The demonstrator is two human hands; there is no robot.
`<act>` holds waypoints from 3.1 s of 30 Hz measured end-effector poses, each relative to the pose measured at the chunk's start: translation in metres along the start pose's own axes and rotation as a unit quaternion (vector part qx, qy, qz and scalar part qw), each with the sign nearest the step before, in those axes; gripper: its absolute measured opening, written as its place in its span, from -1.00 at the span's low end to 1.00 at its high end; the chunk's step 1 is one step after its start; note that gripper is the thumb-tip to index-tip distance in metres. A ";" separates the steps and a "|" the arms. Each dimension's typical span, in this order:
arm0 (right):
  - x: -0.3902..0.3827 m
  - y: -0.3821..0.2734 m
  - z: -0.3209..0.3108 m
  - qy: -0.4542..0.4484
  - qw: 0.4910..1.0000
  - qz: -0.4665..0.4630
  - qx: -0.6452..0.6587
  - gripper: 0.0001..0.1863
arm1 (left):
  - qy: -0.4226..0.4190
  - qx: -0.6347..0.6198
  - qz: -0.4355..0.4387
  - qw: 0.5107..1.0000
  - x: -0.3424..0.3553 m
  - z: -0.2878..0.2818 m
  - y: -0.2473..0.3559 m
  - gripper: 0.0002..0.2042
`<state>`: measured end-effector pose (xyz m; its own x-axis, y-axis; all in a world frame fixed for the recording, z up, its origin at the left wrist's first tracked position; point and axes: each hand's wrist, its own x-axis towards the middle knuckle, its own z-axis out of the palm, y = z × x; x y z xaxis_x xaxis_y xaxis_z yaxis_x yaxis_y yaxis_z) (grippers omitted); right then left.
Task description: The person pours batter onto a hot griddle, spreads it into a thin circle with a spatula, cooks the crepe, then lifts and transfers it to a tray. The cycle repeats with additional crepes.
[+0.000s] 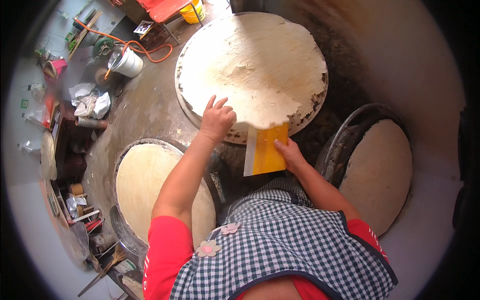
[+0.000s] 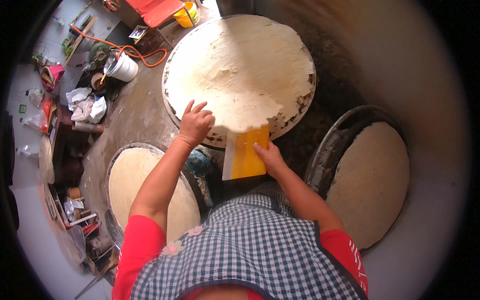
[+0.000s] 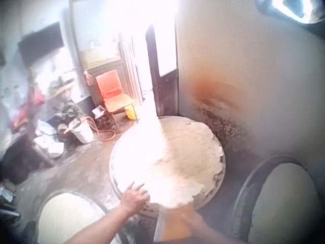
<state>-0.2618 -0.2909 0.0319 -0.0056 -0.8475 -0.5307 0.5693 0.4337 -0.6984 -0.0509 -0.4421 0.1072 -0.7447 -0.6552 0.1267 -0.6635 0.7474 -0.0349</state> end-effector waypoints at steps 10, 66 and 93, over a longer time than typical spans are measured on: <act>-0.043 -0.053 -0.003 0.076 0.773 -0.273 -0.568 -0.56 | -0.076 0.144 0.168 0.972 0.152 -0.137 0.021 -0.86; 0.174 -0.173 -0.140 0.295 0.877 -0.113 -0.362 -0.56 | -0.016 0.077 0.106 0.991 0.157 -0.134 -0.023 -0.95; 0.154 -0.210 -0.056 0.099 0.981 -0.107 -0.129 -0.59 | 0.144 -0.095 -0.124 0.977 0.182 -0.309 -0.069 -0.74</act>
<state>-0.4282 -0.4951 0.0697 -0.2770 -0.8623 -0.4239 0.3117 0.3367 -0.8885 -0.1186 -0.5785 0.4388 -0.4934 -0.7807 0.3836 -0.7753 0.5946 0.2129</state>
